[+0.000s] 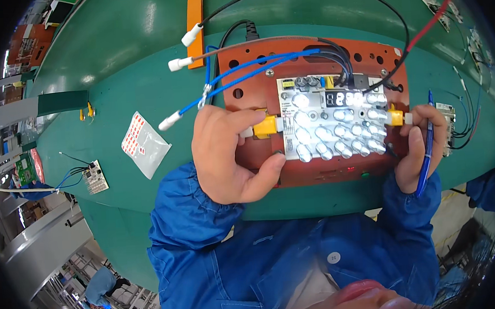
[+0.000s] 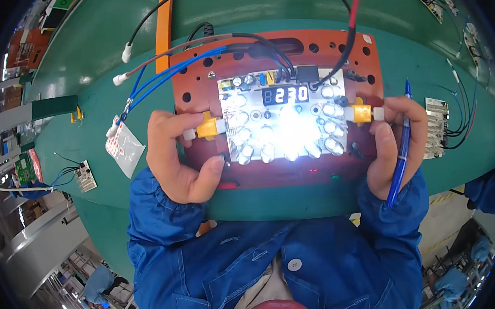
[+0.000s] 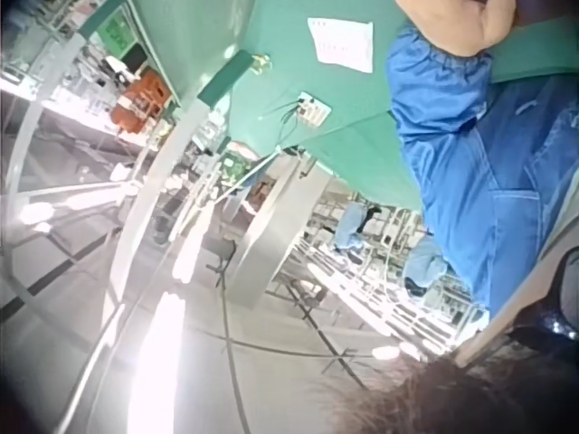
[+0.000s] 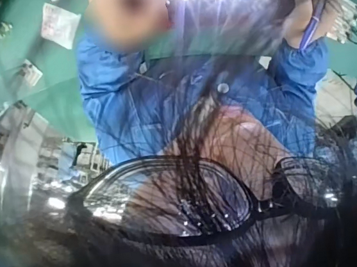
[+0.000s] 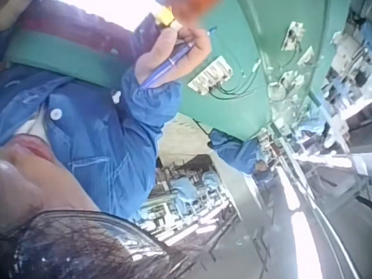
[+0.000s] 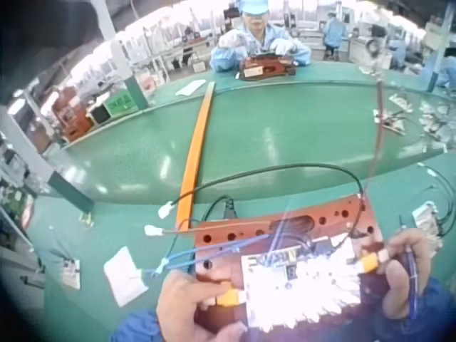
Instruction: Testing and inspecting electronic circuit boards using a test fixture and marking results.
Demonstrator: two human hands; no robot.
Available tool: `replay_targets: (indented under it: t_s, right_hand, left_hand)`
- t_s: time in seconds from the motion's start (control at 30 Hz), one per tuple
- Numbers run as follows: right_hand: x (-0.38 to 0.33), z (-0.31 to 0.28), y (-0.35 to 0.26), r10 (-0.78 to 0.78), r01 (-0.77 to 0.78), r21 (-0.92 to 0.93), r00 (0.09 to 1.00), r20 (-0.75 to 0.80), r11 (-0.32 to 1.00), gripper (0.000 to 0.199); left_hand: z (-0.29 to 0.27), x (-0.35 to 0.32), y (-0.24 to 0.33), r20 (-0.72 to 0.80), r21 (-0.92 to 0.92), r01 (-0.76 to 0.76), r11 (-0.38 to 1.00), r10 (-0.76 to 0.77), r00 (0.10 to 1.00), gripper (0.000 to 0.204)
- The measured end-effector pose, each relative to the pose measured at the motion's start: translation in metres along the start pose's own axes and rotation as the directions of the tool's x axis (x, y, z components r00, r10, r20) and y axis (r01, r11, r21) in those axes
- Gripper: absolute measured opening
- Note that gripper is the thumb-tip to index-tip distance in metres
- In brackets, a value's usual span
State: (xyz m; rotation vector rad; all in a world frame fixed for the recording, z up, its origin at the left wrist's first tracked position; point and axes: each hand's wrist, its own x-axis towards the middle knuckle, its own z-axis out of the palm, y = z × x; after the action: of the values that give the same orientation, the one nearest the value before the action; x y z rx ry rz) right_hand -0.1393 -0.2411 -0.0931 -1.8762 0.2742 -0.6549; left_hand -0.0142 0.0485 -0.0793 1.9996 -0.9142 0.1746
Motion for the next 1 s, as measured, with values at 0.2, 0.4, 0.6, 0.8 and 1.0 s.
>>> replay_targets:
  t_s: [0.2,0.4,0.6,0.8,1.0]
  right_hand:
    - [0.006,0.000,0.002,0.093,-0.093,0.133,0.996,0.004,0.987,0.026]
    - [0.015,0.003,0.006,0.029,-0.026,0.225,1.000,-0.008,0.974,0.020]
    - [0.019,-0.001,0.022,-0.003,0.004,0.328,1.000,-0.003,0.945,0.019]
    - [0.018,-0.001,0.022,0.051,-0.057,0.466,0.998,0.025,0.883,0.019]
    - [0.020,0.000,0.020,0.035,-0.049,0.442,0.999,0.039,0.896,0.019]
  left_hand:
    - [0.007,-0.003,-0.006,-0.082,-0.087,0.000,0.996,-0.007,0.997,0.042]
    - [0.018,-0.008,-0.008,-0.167,-0.211,0.044,0.976,-0.080,0.983,0.033]
    - [0.026,-0.008,-0.013,-0.216,-0.400,0.035,0.916,-0.131,0.968,0.030]
    - [0.027,-0.008,-0.008,-0.211,-0.540,0.053,0.840,-0.196,0.958,0.021]
    - [0.027,-0.007,-0.012,-0.229,-0.529,0.026,0.848,-0.172,0.958,0.019]
